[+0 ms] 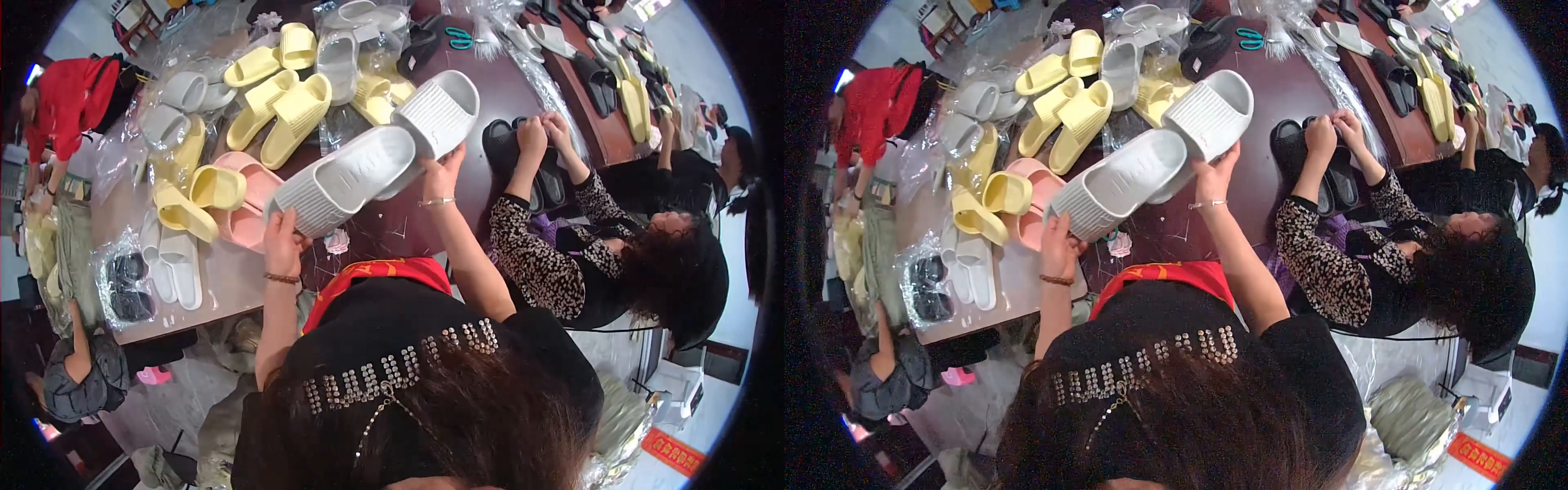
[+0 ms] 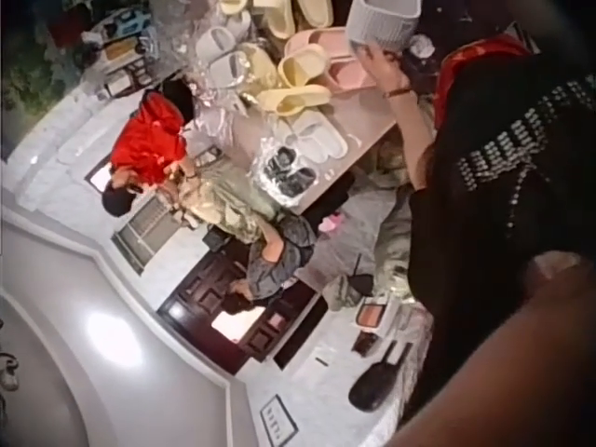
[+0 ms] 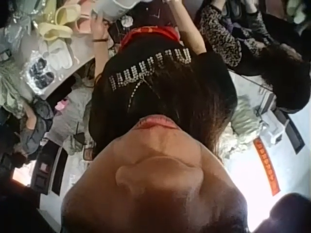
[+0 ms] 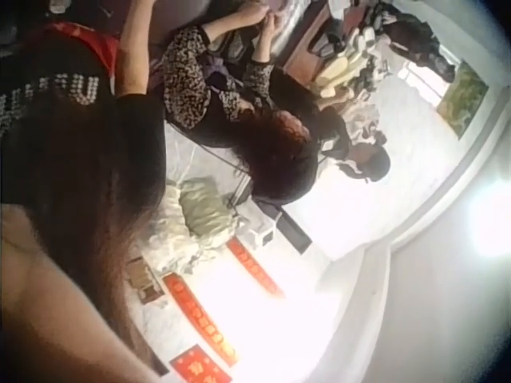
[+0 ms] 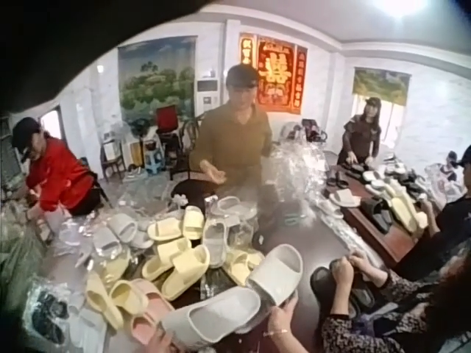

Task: Trimming excess material from slippers and inspecting them for quality.

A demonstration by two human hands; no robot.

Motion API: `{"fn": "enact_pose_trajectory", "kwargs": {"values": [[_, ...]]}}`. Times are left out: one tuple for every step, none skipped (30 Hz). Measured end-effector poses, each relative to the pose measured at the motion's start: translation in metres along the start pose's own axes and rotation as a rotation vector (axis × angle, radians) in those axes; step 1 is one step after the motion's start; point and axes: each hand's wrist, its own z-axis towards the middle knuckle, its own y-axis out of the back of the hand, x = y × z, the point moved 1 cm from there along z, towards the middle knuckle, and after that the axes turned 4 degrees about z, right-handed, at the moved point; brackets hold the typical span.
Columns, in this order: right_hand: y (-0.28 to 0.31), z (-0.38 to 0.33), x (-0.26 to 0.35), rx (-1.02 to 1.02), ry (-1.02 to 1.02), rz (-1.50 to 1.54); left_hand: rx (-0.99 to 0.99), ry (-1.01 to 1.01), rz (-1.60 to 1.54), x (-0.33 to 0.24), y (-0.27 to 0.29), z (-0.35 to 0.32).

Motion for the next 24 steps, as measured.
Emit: {"fn": "enact_pose_trajectory", "kwargs": {"values": [[0.002, -0.003, -0.006, 0.096, 0.011, -0.09, 0.009, 0.011, -0.039, 0.002, -0.005, -0.001], [0.003, -0.007, -0.01, 0.194, 0.023, -0.179, 0.017, 0.02, -0.079, 0.003, -0.01, -0.003], [0.004, -0.011, -0.014, 0.291, 0.035, -0.27, 0.016, 0.014, -0.083, 0.008, -0.014, 0.0], [-0.002, -0.018, -0.009, 0.302, 0.034, -0.268, 0.068, 0.03, -0.145, 0.014, -0.018, 0.006], [-0.006, -0.025, -0.005, 0.323, -0.017, -0.214, 0.121, 0.047, -0.205, 0.019, -0.023, 0.011], [-0.011, -0.032, 0.0, 0.341, -0.069, -0.159, 0.175, 0.065, -0.264, 0.025, -0.025, 0.014], [-0.012, -0.032, 0.004, 0.349, -0.113, -0.107, 0.183, 0.065, -0.264, 0.024, -0.034, 0.013], [-0.011, -0.028, 0.005, 0.343, -0.106, -0.109, 0.193, 0.109, -0.338, 0.024, -0.043, 0.01], [-0.011, -0.026, 0.005, 0.413, -0.133, -0.121, 0.206, 0.157, -0.407, 0.022, -0.052, 0.005], [-0.01, -0.023, 0.006, 0.481, -0.159, -0.134, 0.221, 0.207, -0.474, 0.022, -0.059, 0.002], [-0.009, -0.02, 0.007, 0.546, -0.184, -0.146, 0.237, 0.213, -0.465, 0.023, -0.064, 0.001], [-0.012, -0.019, 0.009, 0.536, -0.17, -0.148, 0.247, 0.168, -0.497, 0.023, -0.069, 0.0], [-0.018, -0.021, 0.008, 0.446, -0.234, -0.037, 0.259, 0.122, -0.53, 0.022, -0.075, 0.0], [-0.024, -0.023, 0.011, 0.355, -0.287, 0.071, 0.283, 0.079, -0.567, 0.022, -0.083, -0.002], [-0.028, -0.028, 0.012, 0.271, -0.344, 0.184, 0.305, 0.077, -0.566, 0.024, -0.088, -0.004], [-0.025, -0.028, 0.01, 0.27, -0.318, 0.183, 0.313, 0.041, -0.546, 0.026, -0.092, -0.007], [-0.019, -0.026, 0.003, 0.21, -0.197, 0.014, 0.321, 0.001, -0.528, 0.027, -0.096, -0.009], [-0.018, -0.021, 0.003, 0.148, -0.06, -0.154, 0.34, -0.048, -0.517, 0.027, -0.102, -0.01], [-0.028, -0.016, 0.007, -0.022, -0.255, 0.061, 0.327, -0.044, -0.52, 0.024, -0.111, -0.007], [-0.018, -0.014, -0.014, -0.03, -0.211, 0.086, 0.319, -0.044, -0.526, 0.025, -0.116, -0.01], [-0.024, -0.01, -0.008, -0.003, -0.179, 0.058, 0.327, -0.017, -0.557, 0.034, -0.115, -0.001], [-0.021, -0.01, -0.005, -0.004, -0.158, 0.027, 0.31, 0.017, -0.539, 0.037, -0.119, 0.0], [-0.02, -0.013, -0.007, -0.014, -0.219, 0.18, 0.321, 0.021, -0.553, 0.039, -0.12, 0.001], [-0.004, -0.009, -0.022, 0.0, -0.212, 0.207, 0.331, 0.035, -0.56, 0.039, -0.125, 0.003]]}}
